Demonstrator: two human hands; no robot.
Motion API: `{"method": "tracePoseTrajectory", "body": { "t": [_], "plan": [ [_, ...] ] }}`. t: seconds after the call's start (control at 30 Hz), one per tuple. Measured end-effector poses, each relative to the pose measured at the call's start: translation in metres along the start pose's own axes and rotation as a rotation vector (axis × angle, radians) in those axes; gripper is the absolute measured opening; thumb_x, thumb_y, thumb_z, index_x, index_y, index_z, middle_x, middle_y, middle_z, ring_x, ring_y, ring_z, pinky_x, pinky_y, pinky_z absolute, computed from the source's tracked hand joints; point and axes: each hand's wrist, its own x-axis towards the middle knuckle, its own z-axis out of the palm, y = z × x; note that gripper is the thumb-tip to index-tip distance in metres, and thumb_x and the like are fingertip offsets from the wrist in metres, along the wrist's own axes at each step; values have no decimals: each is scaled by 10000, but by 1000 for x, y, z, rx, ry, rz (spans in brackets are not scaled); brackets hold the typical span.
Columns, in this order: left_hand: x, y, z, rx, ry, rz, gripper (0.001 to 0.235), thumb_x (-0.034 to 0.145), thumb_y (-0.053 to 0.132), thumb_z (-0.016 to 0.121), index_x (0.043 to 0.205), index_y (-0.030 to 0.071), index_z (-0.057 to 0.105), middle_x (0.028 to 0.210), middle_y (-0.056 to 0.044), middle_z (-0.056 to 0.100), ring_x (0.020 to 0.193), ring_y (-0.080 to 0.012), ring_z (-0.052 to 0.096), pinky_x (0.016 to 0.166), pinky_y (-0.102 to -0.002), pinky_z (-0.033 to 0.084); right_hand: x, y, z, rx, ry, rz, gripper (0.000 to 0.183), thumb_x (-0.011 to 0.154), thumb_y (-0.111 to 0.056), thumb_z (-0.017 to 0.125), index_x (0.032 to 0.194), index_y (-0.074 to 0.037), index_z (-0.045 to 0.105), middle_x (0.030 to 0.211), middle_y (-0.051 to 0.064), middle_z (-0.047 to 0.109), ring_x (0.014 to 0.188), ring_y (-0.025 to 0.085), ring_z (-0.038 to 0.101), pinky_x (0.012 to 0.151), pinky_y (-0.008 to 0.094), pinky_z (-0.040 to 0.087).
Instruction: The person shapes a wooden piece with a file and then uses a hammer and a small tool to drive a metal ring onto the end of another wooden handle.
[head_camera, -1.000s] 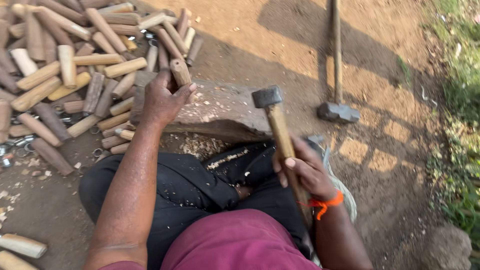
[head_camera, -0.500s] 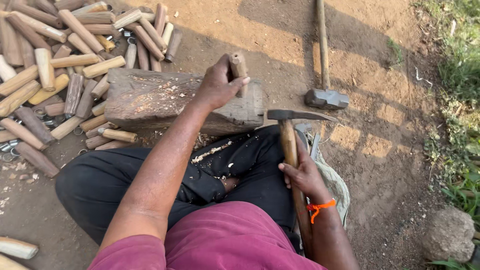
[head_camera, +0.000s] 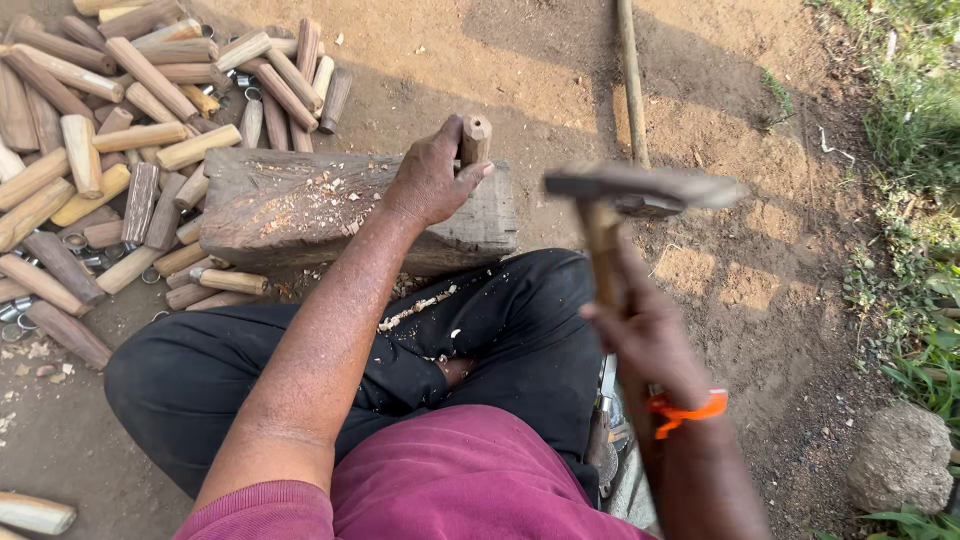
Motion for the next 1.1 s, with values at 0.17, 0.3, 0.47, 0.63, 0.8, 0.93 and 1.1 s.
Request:
{"method": "tracePoseTrajectory", "body": {
  "t": [0.17, 0.3, 0.47, 0.63, 0.8, 0.93, 1.1],
  "plan": [
    [-2, 1, 3, -6, 44, 46, 471, 911, 275, 798, 1201, 68, 490, 1034, -208, 710, 1003, -383, 725, 850, -496, 578, -17, -79, -95, 133, 173, -514, 950, 1002, 35, 646, 1690, -229, 45, 992, 82, 704, 762, 126, 720, 682, 344, 595],
    [-2, 2, 1, -23, 51, 60, 461, 913, 274, 799, 1185, 59, 495, 1014, -209, 706, 974, -380, 728, 829, -493, 580, 6, -129, -93, -78, 185, -595, 873, 1070, 96, 624, 1721, -216, 133, 1388, 152, 600, 751, 155, 640, 653, 343, 556],
    [-6, 2, 6, 52, -23, -13, 462, 935, 321, 792, 1206, 78, 507, 1001, -181, 720, 936, -346, 736, 861, -486, 578, 73, -93, -20, -804, -199, -158, 857, 990, -76, 672, 1693, -276, 224, 967, 250, 746, 760, 293, 706, 729, 417, 588],
    [-2, -7, 12, 28, -13, -17, 506, 920, 357, 790, 1269, 106, 524, 1076, -155, 712, 953, -287, 733, 913, -433, 604, 35, -98, -25, -268, -129, -393, 894, 888, -53, 717, 1630, -232, 251, 1143, 108, 705, 749, 179, 689, 626, 354, 630],
    [3, -10, 11, 15, -32, -13, 546, 882, 361, 820, 1287, 117, 547, 1110, -154, 710, 989, -299, 726, 906, -457, 593, -27, -175, -48, -37, 214, -436, 846, 927, -48, 697, 1644, -223, 284, 1031, 126, 686, 732, 175, 665, 582, 342, 605],
    [2, -5, 6, 39, -19, -23, 531, 872, 363, 830, 1262, 121, 562, 1070, -152, 724, 993, -317, 729, 884, -473, 583, 2, -145, -40, -53, 328, -592, 872, 916, -39, 695, 1649, -235, 266, 963, 133, 686, 689, 187, 664, 558, 348, 599],
    [3, -13, 7, 12, -10, -20, 562, 861, 348, 830, 1284, 112, 546, 1042, -164, 725, 981, -341, 732, 865, -478, 584, 55, -87, -13, -721, 137, -525, 905, 902, -27, 693, 1655, -249, 243, 877, 142, 686, 635, 203, 664, 527, 356, 592]
  ]
}}
